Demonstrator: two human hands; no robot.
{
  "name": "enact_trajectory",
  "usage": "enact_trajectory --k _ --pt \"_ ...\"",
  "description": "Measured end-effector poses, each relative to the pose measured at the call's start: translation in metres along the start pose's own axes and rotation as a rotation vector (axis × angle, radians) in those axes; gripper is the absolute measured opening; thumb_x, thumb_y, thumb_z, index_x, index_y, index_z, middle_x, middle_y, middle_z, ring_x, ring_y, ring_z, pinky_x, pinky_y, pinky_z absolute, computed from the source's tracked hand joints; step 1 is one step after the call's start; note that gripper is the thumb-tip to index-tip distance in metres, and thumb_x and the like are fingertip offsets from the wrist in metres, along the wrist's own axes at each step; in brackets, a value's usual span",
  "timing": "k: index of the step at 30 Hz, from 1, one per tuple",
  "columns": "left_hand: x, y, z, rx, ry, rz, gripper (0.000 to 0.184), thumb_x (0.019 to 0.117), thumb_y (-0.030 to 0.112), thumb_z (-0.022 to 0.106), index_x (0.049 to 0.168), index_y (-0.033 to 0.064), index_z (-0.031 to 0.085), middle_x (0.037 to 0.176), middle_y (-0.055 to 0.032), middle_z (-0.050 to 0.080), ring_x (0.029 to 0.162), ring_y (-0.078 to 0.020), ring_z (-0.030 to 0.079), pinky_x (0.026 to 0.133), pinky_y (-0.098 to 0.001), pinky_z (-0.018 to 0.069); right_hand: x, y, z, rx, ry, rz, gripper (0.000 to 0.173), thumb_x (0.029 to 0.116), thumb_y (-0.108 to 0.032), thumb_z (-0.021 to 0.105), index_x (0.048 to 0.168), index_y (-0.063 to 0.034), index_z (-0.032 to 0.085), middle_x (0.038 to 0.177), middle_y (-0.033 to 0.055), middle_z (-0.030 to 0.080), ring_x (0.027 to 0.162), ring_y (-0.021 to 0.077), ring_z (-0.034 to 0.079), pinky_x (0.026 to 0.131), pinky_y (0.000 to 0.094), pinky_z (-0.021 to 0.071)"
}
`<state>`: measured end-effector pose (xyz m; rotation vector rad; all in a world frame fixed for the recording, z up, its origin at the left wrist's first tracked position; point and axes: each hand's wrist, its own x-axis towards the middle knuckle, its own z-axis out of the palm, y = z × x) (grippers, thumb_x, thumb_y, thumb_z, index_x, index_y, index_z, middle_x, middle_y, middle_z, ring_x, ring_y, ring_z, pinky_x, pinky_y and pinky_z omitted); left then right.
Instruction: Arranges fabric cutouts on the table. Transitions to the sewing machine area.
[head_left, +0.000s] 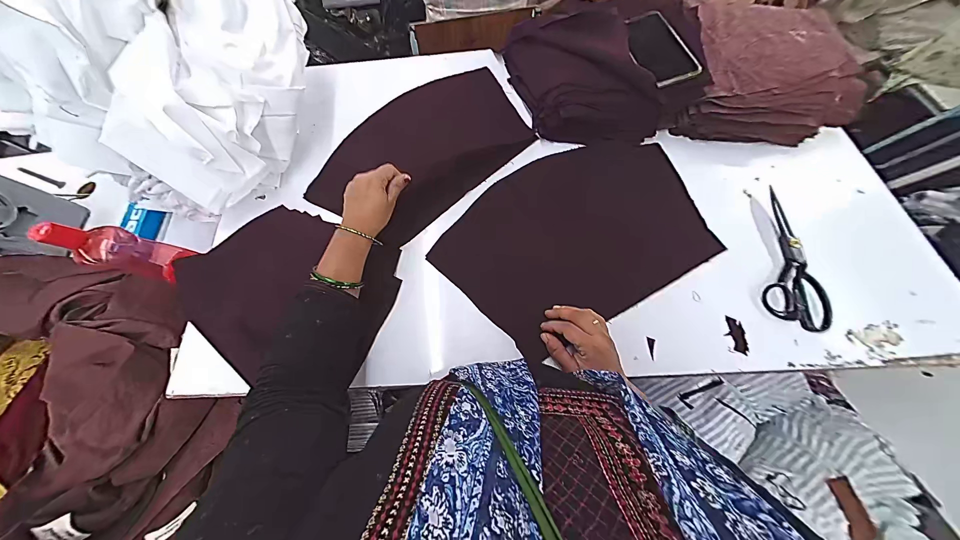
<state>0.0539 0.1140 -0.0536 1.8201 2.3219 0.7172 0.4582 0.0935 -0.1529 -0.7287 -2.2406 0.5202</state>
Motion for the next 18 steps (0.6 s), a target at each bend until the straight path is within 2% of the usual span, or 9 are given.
enact_trajectory --k 2,3,5,7,8,10,13,18 --pt "-0.012 0.038 -0.007 -0.06 -0.005 0.176 0.039 0.1066 0.026 0.052 0.095 -0.0084 0.067 0.081 -0.0242 0.066 0.079 -0.0412 0.066 0.074 -0.0605 0.0489 -0.007 0.003 0.0 0.065 0.089 -0.053 0.025 0.0993 -0.017 0.054 0.095 -0.0042 0.075 0.109 0.0171 0.074 0.112 0.0299 0.067 0.102 0.0388 0.0482" --pt "-0.019 0.06 -0.006 -0.078 -0.052 0.251 0.038 0.1045 0.028 0.056 0.095 -0.0065 0.068 0.081 -0.0228 0.068 0.077 -0.04 0.067 0.072 -0.0601 0.0501 -0.009 0.004 0.001 0.094 0.116 -0.083 0.022 0.0986 -0.012 0.053 0.096 -0.0044 0.074 0.107 0.0161 0.074 0.111 0.0269 0.067 0.102 0.0342 0.048" --pt "-0.041 0.105 0.005 -0.089 -0.259 0.306 0.037 0.0995 0.033 0.065 0.102 -0.0025 0.072 0.088 -0.023 0.071 0.085 -0.0431 0.07 0.076 -0.0643 0.0519 -0.01 0.004 0.0 0.148 0.101 -0.122 0.022 0.0964 -0.005 0.051 0.095 -0.0028 0.073 0.102 0.0152 0.074 0.107 0.0237 0.068 0.1 0.0291 0.0498" --pt "-0.063 0.141 0.028 -0.063 -0.497 0.282 0.039 0.0955 0.038 0.071 0.109 0.0017 0.071 0.091 -0.0213 0.072 0.09 -0.0423 0.07 0.078 -0.0639 0.0514 -0.007 0.005 -0.002 0.155 0.023 -0.135 0.025 0.0928 -0.004 0.049 0.093 -0.0022 0.074 0.098 0.0144 0.075 0.099 0.0242 0.071 0.092 0.0309 0.0536" --pt "-0.072 0.153 0.042 -0.047 -0.59 0.262 0.04 0.0948 0.037 0.072 0.114 0.0021 0.071 0.095 -0.0219 0.072 0.093 -0.0428 0.07 0.081 -0.0641 0.0513 -0.005 0.006 -0.002 0.147 -0.028 -0.14 0.026 0.0907 -0.006 0.049 0.093 -0.003 0.075 0.098 0.0139 0.076 0.096 0.0257 0.071 0.087 0.0347 0.0538" --pt "-0.088 0.163 0.066 -0.033 -0.699 0.21 0.038 0.0952 0.031 0.072 0.121 0.0027 0.067 0.101 -0.0214 0.072 0.098 -0.0415 0.069 0.083 -0.0616 0.051 -0.004 0.005 -0.005 0.142 -0.125 -0.142 0.028 0.0887 -0.01 0.051 0.095 -0.0042 0.078 0.101 0.0136 0.076 0.098 0.0291 0.071 0.085 0.0426 0.0529" --pt "-0.102 0.158 0.081 -0.119 -0.658 0.113 0.036 0.094 0.02 0.071 0.123 0.0007 0.065 0.098 -0.0207 0.069 0.092 -0.0384 0.067 0.082 -0.0581 0.0506 -0.002 0.006 -0.009 0.16 -0.211 -0.161 0.029 0.0865 -0.016 0.054 0.096 -0.0059 0.08 0.105 0.0132 0.076 0.102 0.0317 0.069 0.086 0.0474 0.0497" --pt "-0.112 0.143 0.09 -0.245 -0.47 0.153 0.03 0.0875 0.008 0.071 0.115 -0.0034 0.067 0.106 -0.0217 0.069 0.1 -0.0378 0.067 0.086 -0.0569 0.0519 -0.002 0.005 -0.008 0.142 -0.242 -0.171 0.024 0.0872 -0.019 0.061 0.093 -0.0078 0.081 0.107 0.0136 0.075 0.104 0.0334 0.068 0.086 0.05 0.0491"
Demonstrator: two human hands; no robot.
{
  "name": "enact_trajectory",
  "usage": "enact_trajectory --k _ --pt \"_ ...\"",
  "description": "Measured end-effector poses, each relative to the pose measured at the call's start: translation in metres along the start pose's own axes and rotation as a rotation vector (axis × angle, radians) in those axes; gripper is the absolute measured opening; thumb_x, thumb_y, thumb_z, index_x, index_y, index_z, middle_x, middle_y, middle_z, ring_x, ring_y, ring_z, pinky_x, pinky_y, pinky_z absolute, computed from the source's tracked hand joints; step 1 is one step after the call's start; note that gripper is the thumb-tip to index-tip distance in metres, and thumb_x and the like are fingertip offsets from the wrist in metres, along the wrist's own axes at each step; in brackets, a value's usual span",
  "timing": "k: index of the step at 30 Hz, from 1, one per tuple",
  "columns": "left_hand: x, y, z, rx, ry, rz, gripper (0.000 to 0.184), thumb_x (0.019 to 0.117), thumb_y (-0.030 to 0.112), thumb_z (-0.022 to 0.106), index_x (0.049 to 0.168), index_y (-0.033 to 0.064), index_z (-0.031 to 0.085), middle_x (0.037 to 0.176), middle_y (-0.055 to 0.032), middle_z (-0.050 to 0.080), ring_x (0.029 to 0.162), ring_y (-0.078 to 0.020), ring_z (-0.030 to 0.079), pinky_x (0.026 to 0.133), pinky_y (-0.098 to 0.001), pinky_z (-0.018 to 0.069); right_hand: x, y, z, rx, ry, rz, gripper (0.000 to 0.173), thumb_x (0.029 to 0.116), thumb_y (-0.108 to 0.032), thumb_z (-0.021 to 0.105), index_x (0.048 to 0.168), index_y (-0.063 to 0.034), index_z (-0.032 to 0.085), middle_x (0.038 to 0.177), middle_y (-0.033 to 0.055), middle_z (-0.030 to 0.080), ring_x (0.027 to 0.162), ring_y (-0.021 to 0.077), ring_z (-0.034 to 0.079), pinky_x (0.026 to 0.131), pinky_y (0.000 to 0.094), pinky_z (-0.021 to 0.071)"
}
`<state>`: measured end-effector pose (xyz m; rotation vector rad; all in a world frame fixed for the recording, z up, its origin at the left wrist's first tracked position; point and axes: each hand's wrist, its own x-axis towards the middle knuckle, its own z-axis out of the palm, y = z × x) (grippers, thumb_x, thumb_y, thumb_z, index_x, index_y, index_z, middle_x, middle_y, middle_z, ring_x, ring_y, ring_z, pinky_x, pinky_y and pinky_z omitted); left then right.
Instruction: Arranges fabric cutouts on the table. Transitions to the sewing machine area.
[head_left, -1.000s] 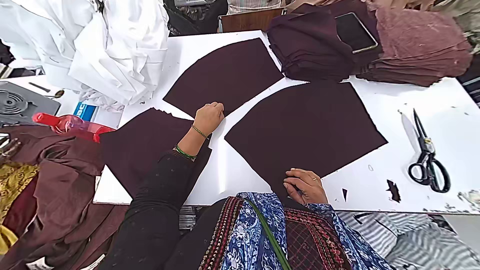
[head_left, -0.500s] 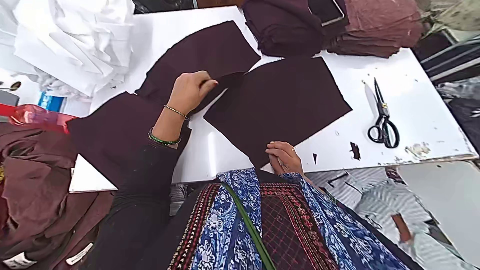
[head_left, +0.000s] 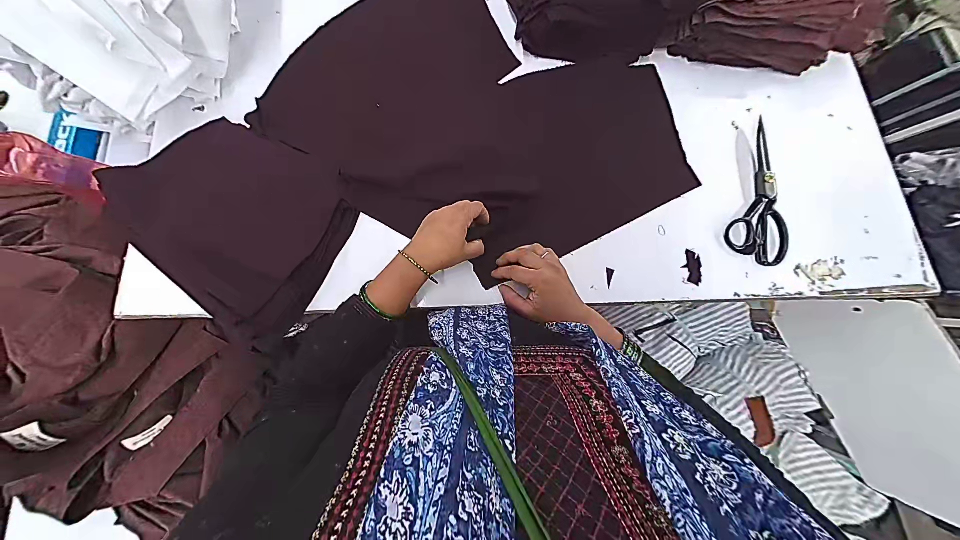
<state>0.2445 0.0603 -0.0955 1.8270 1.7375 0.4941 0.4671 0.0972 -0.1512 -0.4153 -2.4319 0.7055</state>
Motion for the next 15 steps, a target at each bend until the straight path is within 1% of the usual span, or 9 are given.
enact_trajectory --k 4,8,10,12,13,14,15 --pt "-0.002 -0.006 0.009 -0.022 0.1 0.041 0.029 0.0849 0.005 0.07 0.112 -0.0045 0.068 0.103 -0.0212 0.067 0.097 -0.0365 0.067 0.084 -0.0543 0.0524 0.0 0.0 0.0 -0.016 0.006 0.005 0.023 0.0908 -0.017 0.06 0.092 -0.0076 0.081 0.106 0.0126 0.075 0.104 0.0324 0.068 0.085 0.0493 0.0498" --pt "-0.008 -0.012 0.011 -0.041 0.176 0.061 0.026 0.084 0.004 0.072 0.108 -0.0057 0.069 0.101 -0.0218 0.067 0.095 -0.0364 0.066 0.085 -0.0523 0.053 0.0 -0.001 -0.001 -0.011 -0.019 0.033 0.024 0.0946 -0.015 0.058 0.095 -0.0068 0.081 0.109 0.0128 0.074 0.108 0.0337 0.067 0.087 0.0509 0.0495" --pt "-0.014 -0.013 0.005 -0.052 0.174 0.041 0.022 0.0848 0.004 0.074 0.104 -0.0067 0.071 0.103 -0.0228 0.067 0.099 -0.036 0.066 0.089 -0.0508 0.0522 0.001 -0.003 -0.002 0.022 -0.011 0.071 0.024 0.094 -0.015 0.058 0.093 -0.0061 0.08 0.108 0.0128 0.075 0.107 0.0337 0.067 0.087 0.0512 0.0498" --pt "-0.022 -0.016 -0.004 -0.135 0.158 0.009 0.018 0.087 0.003 0.074 0.1 -0.009 0.072 0.109 -0.0242 0.069 0.105 -0.0344 0.066 0.094 -0.0489 0.0508 0.006 -0.007 -0.007 0.102 -0.019 0.152 0.024 0.0934 -0.014 0.058 0.092 -0.003 0.079 0.107 0.0138 0.074 0.105 0.0329 0.067 0.088 0.0516 0.0488" --pt "-0.026 -0.02 -0.006 -0.208 0.163 -0.014 0.016 0.0878 0.003 0.073 0.099 -0.0081 0.072 0.108 -0.0215 0.07 0.103 -0.0294 0.066 0.094 -0.0458 0.0512 0.009 -0.009 -0.01 0.136 -0.025 0.189 0.024 0.094 -0.013 0.057 0.092 -0.0019 0.077 0.105 0.0136 0.074 0.103 0.0308 0.067 0.089 0.0505 0.0488" --pt "-0.03 -0.022 -0.008 -0.306 0.192 -0.042 0.014 0.0877 0.002 0.073 0.098 -0.0065 0.072 0.101 -0.0163 0.07 0.095 -0.0212 0.066 0.088 -0.0398 0.0518 0.014 -0.012 -0.012 0.157 -0.024 0.216 0.024 0.0954 -0.012 0.055 0.094 -0.0009 0.075 0.102 0.0133 0.074 0.1 0.0289 0.067 0.089 0.0495 0.0489" --pt "-0.034 -0.025 -0.007 -0.427 0.252 -0.068 0.011 0.087 0.001 0.073 0.096 -0.0042 0.07 0.092 -0.0091 0.07 0.084 -0.0108 0.064 0.08 -0.0309 0.052 0.019 -0.014 -0.015 0.166 -0.016 0.226 0.024 0.0972 -0.011 0.053 0.098 0.0003 0.074 0.097 0.0136 0.072 0.095 0.0278 0.068 0.087 0.0499 0.0488"
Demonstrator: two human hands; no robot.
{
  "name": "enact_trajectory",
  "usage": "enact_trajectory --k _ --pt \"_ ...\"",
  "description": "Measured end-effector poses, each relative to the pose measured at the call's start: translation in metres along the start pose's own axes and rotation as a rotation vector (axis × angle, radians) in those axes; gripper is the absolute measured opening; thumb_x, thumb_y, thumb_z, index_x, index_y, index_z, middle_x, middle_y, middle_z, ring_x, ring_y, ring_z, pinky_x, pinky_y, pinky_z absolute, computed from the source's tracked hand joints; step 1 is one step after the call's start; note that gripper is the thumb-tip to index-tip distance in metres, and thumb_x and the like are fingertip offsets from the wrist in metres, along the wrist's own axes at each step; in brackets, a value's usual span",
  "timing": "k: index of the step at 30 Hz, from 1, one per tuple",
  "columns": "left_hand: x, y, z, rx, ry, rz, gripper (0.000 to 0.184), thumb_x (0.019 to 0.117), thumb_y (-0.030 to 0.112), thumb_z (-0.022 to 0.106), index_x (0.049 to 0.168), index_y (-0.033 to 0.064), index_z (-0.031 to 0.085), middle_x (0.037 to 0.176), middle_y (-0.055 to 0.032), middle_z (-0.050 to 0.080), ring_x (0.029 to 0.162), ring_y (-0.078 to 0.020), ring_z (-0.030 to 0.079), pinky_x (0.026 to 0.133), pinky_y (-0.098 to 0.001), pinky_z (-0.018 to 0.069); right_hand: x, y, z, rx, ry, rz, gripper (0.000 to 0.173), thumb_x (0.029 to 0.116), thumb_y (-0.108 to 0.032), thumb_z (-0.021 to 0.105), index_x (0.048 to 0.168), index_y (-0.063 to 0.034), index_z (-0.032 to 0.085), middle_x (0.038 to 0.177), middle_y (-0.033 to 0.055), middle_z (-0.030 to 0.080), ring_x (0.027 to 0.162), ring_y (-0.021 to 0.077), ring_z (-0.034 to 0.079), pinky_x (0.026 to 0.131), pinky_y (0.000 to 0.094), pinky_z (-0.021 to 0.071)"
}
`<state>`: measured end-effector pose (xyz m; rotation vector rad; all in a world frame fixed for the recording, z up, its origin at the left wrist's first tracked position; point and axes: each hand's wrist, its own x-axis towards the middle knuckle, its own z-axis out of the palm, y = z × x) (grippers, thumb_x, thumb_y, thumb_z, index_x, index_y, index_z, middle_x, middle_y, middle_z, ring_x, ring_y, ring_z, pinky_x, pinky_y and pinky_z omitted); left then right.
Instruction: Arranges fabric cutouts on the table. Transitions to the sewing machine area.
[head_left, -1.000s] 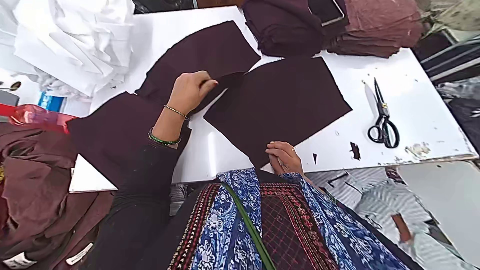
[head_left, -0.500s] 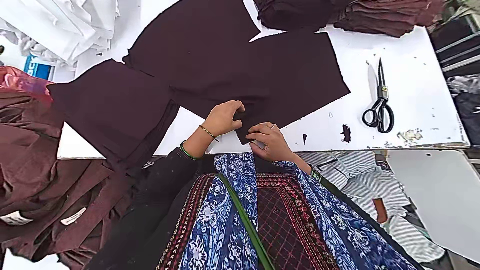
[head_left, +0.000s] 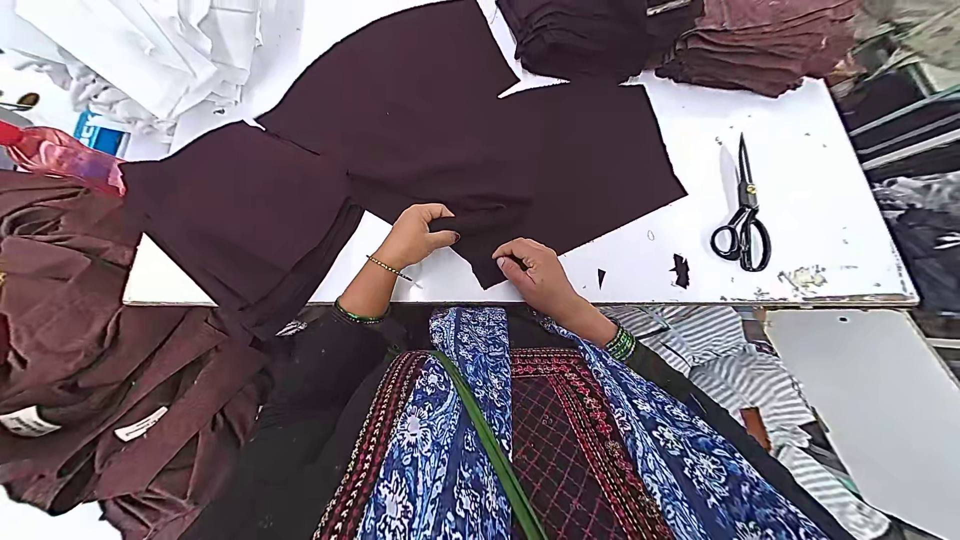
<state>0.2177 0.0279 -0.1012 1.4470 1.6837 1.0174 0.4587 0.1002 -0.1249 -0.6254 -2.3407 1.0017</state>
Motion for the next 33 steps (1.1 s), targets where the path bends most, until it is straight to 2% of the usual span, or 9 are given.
enact_trajectory --k 2,5,10,13,17,20,23,29,33 --pt "-0.005 0.002 -0.001 -0.255 0.144 -0.026 0.01 0.0868 -0.005 0.07 0.096 -0.0018 0.068 0.084 0.0008 0.068 0.076 0.0008 0.063 0.075 -0.0193 0.0539 0.013 -0.008 -0.003 -0.045 0.045 -0.062 0.024 0.0997 -0.008 0.05 0.103 0.0022 0.071 0.092 0.015 0.071 0.09 0.029 0.069 0.087 0.0517 0.0496" --pt "-0.011 0.019 -0.004 -0.472 0.292 -0.001 0.016 0.0913 -0.008 0.064 0.099 0.0054 0.066 0.082 0.0083 0.071 0.075 0.0029 0.067 0.074 -0.0175 0.0567 0.037 -0.017 -0.01 -0.139 0.115 -0.237 0.02 0.0986 -0.004 0.054 0.104 0.003 0.072 0.094 0.0166 0.072 0.091 0.0317 0.07 0.089 0.0487 0.0519" --pt "-0.009 0.044 -0.015 -0.565 0.405 0.143 0.017 0.0946 -0.008 0.061 0.098 0.0075 0.067 0.081 0.0089 0.072 0.074 0.0006 0.068 0.073 -0.0196 0.0587 0.068 -0.046 -0.031 -0.204 0.087 -0.601 0.021 0.0986 -0.015 0.059 0.093 -0.0017 0.074 0.081 0.0114 0.071 0.079 0.0261 0.068 0.075 0.0388 0.0542" --pt "-0.015 0.062 -0.016 -0.475 0.345 0.246 0.016 0.0951 -0.005 0.06 0.099 0.0056 0.072 0.083 0.0075 0.072 0.072 0.0025 0.066 0.069 -0.0166 0.0562 0.073 -0.083 -0.037 -0.097 0.073 -0.78 0.025 0.1015 -0.018 0.058 0.09 -0.0029 0.074 0.075 0.0078 0.069 0.072 0.0163 0.066 0.067 0.0267 0.052" --pt "-0.021 0.087 -0.006 -0.471 0.284 0.286 0.023 0.1 -0.005 0.051 0.096 0.003 0.072 0.084 0.0068 0.072 0.074 0.004 0.065 0.071 -0.0165 0.0564 0.087 -0.094 -0.04 0.001 0.212 -0.574 0.014 0.0948 -0.01 0.065 0.093 0.002 0.072 0.084 0.0105 0.072 0.077 0.0119 0.069 0.072 0.0231 0.0561" --pt "-0.019 0.086 0.002 -0.571 0.267 0.309 0.031 0.1035 0.002 0.043 0.092 0.0102 0.07 0.082 0.01 0.071 0.076 0.0034 0.066 0.074 -0.0194 0.0573 0.094 -0.089 -0.042 0.075 0.28 -0.508 0.012 0.0928 -0.01 0.068 0.092 0.0024 0.067 0.077 0.0071 0.068 0.071 0.0046 0.064 0.068 0.0167 0.0523" --pt "-0.015 0.08 0.007 -0.648 0.187 0.372 0.021 0.1017 0.01 0.055 0.097 0.0138 0.074 0.093 0.0116 0.073 0.088 0.0025 0.067 0.084 -0.0218 0.0571 0.097 -0.081 -0.046 0.093 0.309 -0.508 0.011 0.094 -0.008 0.066 0.095 0.0024 0.065 0.075 0.0061 0.066 0.069 0.003 0.062 0.067 0.0154 0.0518" --pt "-0.008 0.09 0.01 -0.644 0.144 0.281 0.027 0.0822 -0.011 0.063 0.103 0.0031 0.072 0.099 0.0049 0.073 0.086 -0.0006 0.068 0.081 -0.0218 0.0592 0.097 -0.065 -0.051 0.125 0.322 -0.498 0.011 0.0952 -0.007 0.064 0.097 0.0037 0.064 0.076 0.0066 0.066 0.07 0.0026 0.062 0.07 0.0151 0.0521" --pt "-0.002 0.09 0.015 -0.6 0.197 0.266 0.019 0.0841 -0.009 0.066 0.099 0.001 0.072 0.098 0.0029 0.07 0.086 -0.0009 0.067 0.08 -0.0207 0.058 0.098 -0.059 -0.052 0.129 0.312 -0.488 0.013 0.0938 -0.008 0.066 0.1 0.004 0.065 0.078 0.0069 0.067 0.073 0.0026 0.063 0.072 0.0151 0.0525"
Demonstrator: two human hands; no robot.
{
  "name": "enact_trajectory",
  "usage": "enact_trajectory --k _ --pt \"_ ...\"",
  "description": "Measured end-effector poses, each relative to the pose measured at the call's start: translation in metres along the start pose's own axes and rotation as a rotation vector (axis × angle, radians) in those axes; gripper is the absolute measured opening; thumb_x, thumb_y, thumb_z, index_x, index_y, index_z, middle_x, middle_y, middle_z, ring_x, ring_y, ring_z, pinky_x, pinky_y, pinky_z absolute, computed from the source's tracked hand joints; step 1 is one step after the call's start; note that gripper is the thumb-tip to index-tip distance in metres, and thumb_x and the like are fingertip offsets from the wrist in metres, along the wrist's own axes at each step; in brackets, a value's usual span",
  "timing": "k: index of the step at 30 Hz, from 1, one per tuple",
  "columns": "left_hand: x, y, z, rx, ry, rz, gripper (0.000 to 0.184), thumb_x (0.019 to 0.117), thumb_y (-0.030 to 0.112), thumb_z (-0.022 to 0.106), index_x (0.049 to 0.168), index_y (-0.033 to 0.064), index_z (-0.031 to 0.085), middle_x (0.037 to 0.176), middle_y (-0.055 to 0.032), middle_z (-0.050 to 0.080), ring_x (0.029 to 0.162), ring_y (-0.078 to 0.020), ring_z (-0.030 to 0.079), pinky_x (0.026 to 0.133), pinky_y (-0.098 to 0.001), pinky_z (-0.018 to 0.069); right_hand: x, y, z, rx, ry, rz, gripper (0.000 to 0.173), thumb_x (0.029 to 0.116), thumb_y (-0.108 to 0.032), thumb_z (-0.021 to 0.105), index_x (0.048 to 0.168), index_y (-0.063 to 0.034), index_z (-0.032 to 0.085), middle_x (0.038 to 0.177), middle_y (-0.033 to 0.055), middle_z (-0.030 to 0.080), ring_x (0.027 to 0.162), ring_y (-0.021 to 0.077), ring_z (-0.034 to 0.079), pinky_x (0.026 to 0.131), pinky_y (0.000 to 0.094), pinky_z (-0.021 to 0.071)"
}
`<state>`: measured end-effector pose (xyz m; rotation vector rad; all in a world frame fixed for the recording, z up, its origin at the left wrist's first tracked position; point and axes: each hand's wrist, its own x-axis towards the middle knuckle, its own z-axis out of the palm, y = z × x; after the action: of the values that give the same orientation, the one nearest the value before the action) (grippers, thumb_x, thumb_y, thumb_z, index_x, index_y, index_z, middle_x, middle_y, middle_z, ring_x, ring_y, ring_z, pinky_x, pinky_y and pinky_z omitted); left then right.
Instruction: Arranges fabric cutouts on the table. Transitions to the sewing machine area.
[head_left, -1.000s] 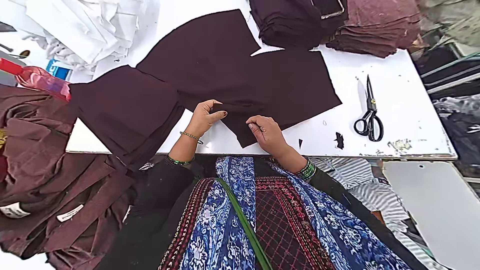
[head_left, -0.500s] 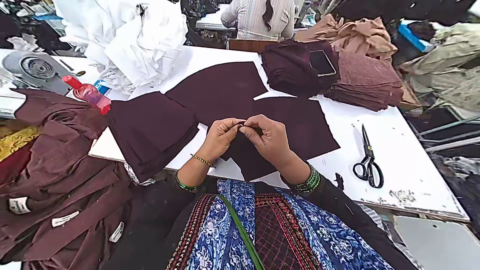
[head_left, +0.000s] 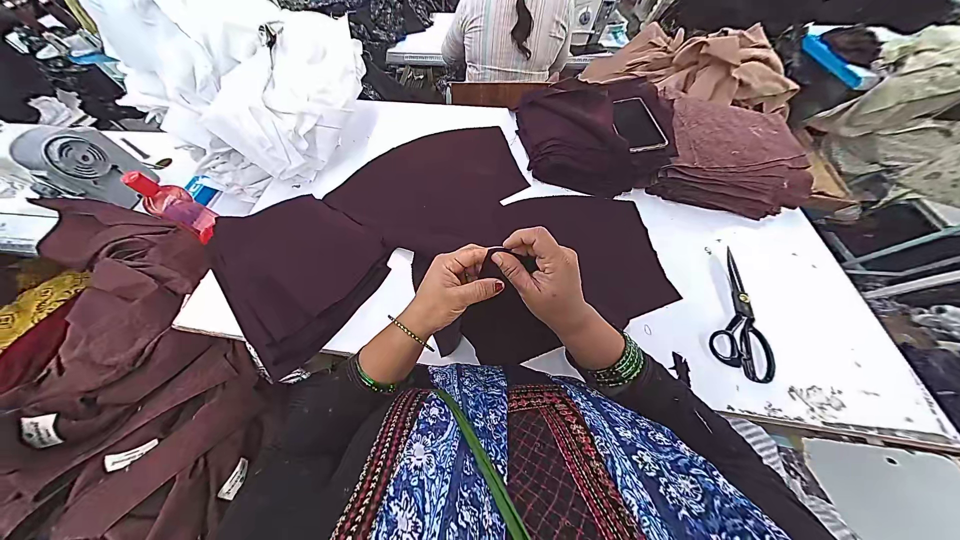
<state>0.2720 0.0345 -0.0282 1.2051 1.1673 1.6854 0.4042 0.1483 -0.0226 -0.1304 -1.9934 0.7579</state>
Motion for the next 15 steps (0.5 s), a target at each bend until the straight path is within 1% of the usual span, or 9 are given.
enact_trajectory --k 3,5,6,9,11,12,13,14,15 --pt "0.003 -0.003 0.005 0.122 0.221 0.048 0.017 0.0973 -0.002 0.057 0.09 0.0077 0.068 0.08 0.0096 0.067 0.074 0.0032 0.062 0.071 -0.0183 0.0538 -0.006 0.002 -0.002 -0.082 -0.039 -0.007 0.017 0.0964 -0.011 0.063 0.105 0.0032 0.065 0.083 0.0097 0.07 0.077 0.0097 0.068 0.074 0.0224 0.0556" --pt "0.009 0.0 0.0 0.261 0.35 0.193 0.019 0.1048 0.007 0.047 0.094 0.0113 0.061 0.08 0.0134 0.06 0.073 0.0067 0.058 0.07 -0.0152 0.0513 -0.016 0.005 -0.006 -0.224 -0.071 -0.016 0.02 0.0981 -0.013 0.061 0.109 0.0026 0.069 0.089 0.0127 0.074 0.081 0.021 0.071 0.075 0.036 0.0561" --pt "0.013 0.004 -0.007 0.343 0.398 0.307 0.018 0.1066 0.01 0.044 0.098 0.0102 0.06 0.085 0.0139 0.059 0.077 0.0087 0.057 0.072 -0.0136 0.0509 -0.023 0.009 -0.008 -0.312 -0.086 -0.009 0.021 0.0977 -0.012 0.059 0.109 0.0014 0.071 0.089 0.0128 0.075 0.08 0.0246 0.071 0.076 0.0403 0.0555" --pt "0.024 0.031 -0.033 0.621 0.423 0.646 0.026 0.1101 0.016 0.044 0.103 -0.0007 0.062 0.098 0.0052 0.063 0.091 0.0089 0.058 0.085 -0.013 0.0496 -0.043 0.013 -0.019 -0.434 -0.251 0.158 0.022 0.0944 -0.006 0.058 0.106 0.0002 0.076 0.088 0.0163 0.076 0.081 0.0342 0.074 0.081 0.0543 0.055" --pt "0.028 0.053 -0.044 0.807 0.38 0.778 0.031 0.1107 0.018 0.044 0.102 -0.0061 0.063 0.096 -0.004 0.065 0.092 0.005 0.06 0.086 -0.0135 0.0492 -0.046 -0.002 -0.026 -0.314 -0.511 0.293 0.026 0.1 -0.008 0.054 0.108 0.0068 0.073 0.095 0.0243 0.074 0.091 0.0427 0.073 0.085 0.0618 0.0524" --pt "0.03 0.063 -0.047 0.891 0.362 0.819 0.033 0.1107 0.018 0.044 0.101 -0.0076 0.063 0.094 -0.0075 0.065 0.091 0.003 0.061 0.086 -0.0137 0.0492 -0.046 -0.01 -0.027 -0.23 -0.641 0.294 0.028 0.1017 -0.01 0.053 0.107 0.0103 0.07 0.102 0.0273 0.072 0.098 0.0451 0.071 0.087 0.0625 0.0517" --pt "0.03 0.073 -0.048 0.967 0.348 0.843 0.033 0.1107 0.017 0.044 0.101 -0.0089 0.062 0.093 -0.011 0.066 0.091 0.0003 0.062 0.086 -0.0146 0.0493 -0.047 -0.016 -0.025 -0.152 -0.71 0.258 0.029 0.1019 -0.012 0.053 0.109 0.0105 0.071 0.117 0.0279 0.07 0.112 0.0444 0.068 0.095 0.0606 0.0506" --pt "0.029 0.083 -0.048 1.038 0.34 0.863 0.033 0.1106 0.016 0.045 0.101 -0.0098 0.063 0.092 -0.0143 0.066 0.09 -0.0027 0.063 0.085 -0.0158 0.0494 -0.048 -0.02 -0.021 -0.093 -0.72 0.239 0.03 0.1016 -0.013 0.054 0.112 0.0096 0.072 0.137 0.0281 0.061 0.13 0.0443 0.057 0.106 0.0604 0.044" --pt "0.028 0.091 -0.047 1.096 0.329 0.889 0.033 0.1105 0.016 0.045 0.102 -0.01 0.063 0.091 -0.0164 0.066 0.089 -0.0054 0.064 0.084 -0.0169 0.0495 -0.049 -0.022 -0.015 -0.089 -0.675 0.228 0.032 0.1012 -0.015 0.054 0.115 0.0069 0.073 0.15 0.0269 0.05 0.143 0.0438 0.044 0.113 0.0619 0.0358"
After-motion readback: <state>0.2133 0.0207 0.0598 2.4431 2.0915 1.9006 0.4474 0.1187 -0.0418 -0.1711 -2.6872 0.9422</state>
